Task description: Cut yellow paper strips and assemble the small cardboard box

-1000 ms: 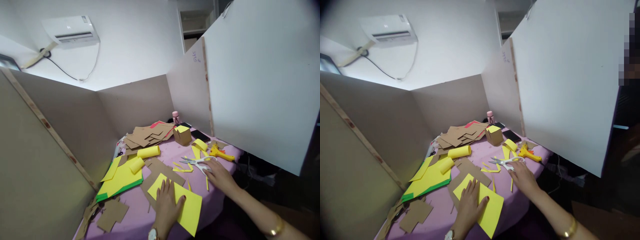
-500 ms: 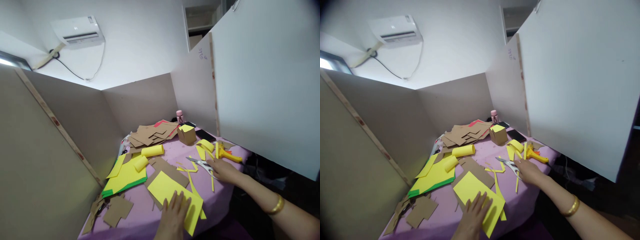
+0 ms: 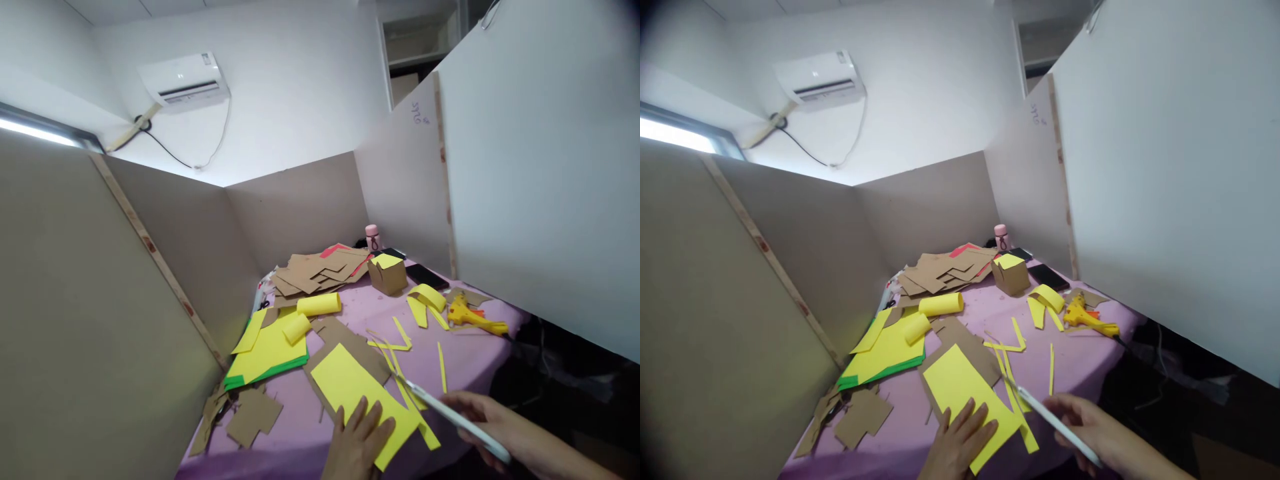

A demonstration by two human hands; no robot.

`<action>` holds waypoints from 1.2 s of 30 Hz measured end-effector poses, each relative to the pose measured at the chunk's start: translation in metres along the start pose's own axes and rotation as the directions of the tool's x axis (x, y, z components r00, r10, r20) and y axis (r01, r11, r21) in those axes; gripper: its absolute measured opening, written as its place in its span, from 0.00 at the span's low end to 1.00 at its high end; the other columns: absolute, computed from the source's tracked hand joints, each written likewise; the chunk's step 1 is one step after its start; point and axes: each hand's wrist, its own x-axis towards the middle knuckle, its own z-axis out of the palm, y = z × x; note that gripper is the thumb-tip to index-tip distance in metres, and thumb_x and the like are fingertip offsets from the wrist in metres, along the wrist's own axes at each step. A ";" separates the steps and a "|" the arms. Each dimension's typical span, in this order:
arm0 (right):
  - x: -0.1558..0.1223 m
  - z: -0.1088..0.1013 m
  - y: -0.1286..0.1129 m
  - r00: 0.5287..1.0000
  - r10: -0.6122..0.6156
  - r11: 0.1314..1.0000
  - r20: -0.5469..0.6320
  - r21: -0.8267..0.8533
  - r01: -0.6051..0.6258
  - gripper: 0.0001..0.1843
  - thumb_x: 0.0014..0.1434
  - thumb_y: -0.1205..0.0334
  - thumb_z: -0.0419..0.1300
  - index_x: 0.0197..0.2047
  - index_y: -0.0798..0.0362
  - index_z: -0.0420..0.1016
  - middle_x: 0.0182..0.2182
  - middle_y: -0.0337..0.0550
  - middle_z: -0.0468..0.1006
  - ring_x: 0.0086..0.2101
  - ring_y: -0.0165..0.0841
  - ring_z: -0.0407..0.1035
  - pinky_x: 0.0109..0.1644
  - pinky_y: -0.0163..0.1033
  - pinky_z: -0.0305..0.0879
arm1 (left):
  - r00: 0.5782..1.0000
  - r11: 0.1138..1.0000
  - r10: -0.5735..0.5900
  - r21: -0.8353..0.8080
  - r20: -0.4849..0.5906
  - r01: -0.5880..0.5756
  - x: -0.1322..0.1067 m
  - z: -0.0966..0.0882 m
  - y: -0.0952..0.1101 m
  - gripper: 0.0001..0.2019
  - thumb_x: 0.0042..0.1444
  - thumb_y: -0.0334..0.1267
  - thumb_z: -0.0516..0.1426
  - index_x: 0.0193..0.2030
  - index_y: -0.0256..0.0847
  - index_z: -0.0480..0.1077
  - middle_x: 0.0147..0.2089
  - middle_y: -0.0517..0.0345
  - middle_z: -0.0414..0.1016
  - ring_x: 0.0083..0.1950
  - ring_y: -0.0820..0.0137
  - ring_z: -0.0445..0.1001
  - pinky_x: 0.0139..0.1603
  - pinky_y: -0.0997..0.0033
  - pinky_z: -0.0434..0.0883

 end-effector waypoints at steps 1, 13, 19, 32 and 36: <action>0.001 -0.003 0.003 0.998 -0.006 1.000 -0.067 0.018 0.007 0.28 0.45 0.55 0.65 0.50 0.54 0.68 0.20 0.31 0.72 0.14 0.23 0.62 0.16 0.28 0.56 | 0.999 1.000 0.025 -0.012 -0.023 -0.025 0.000 0.004 -0.004 0.41 0.44 0.24 0.53 0.65 0.58 0.53 0.69 0.52 0.54 0.70 0.50 0.48 0.62 0.31 0.47; -0.036 0.026 -0.008 0.994 0.070 0.946 -0.087 0.323 -0.038 0.26 0.42 0.64 0.61 0.48 0.55 0.71 0.19 0.30 0.71 0.14 0.20 0.59 0.15 0.25 0.55 | 0.996 0.991 -0.091 0.093 -0.017 0.092 -0.004 -0.017 0.019 0.38 0.51 0.20 0.45 0.67 0.56 0.50 0.71 0.54 0.48 0.71 0.53 0.44 0.63 0.37 0.51; -0.029 0.007 0.006 0.969 -0.129 0.983 -0.212 0.098 0.153 0.33 0.39 0.64 0.62 0.52 0.54 0.68 0.18 0.27 0.69 0.14 0.24 0.61 0.16 0.29 0.58 | 0.971 0.959 -0.224 0.159 -0.084 0.235 0.003 -0.019 0.046 0.45 0.45 0.13 0.42 0.66 0.59 0.50 0.71 0.57 0.45 0.71 0.52 0.42 0.64 0.37 0.50; -0.050 0.002 0.025 0.912 -0.402 0.683 -0.081 -0.690 0.240 0.33 0.49 0.68 0.54 0.60 0.61 0.67 0.57 0.56 0.71 0.56 0.47 0.66 0.58 0.43 0.64 | 0.968 0.972 -0.198 0.101 -0.153 0.214 -0.004 -0.008 0.032 0.48 0.43 0.13 0.48 0.65 0.67 0.45 0.71 0.51 0.44 0.70 0.43 0.40 0.61 0.31 0.51; -0.057 0.002 0.024 0.929 -0.358 0.556 -0.093 -0.821 0.132 0.32 0.50 0.68 0.54 0.60 0.54 0.68 0.51 0.53 0.77 0.50 0.47 0.72 0.52 0.44 0.68 | 0.963 0.971 -0.164 0.135 -0.212 0.195 -0.003 -0.003 0.034 0.50 0.42 0.11 0.46 0.65 0.67 0.44 0.71 0.51 0.46 0.69 0.43 0.41 0.60 0.31 0.52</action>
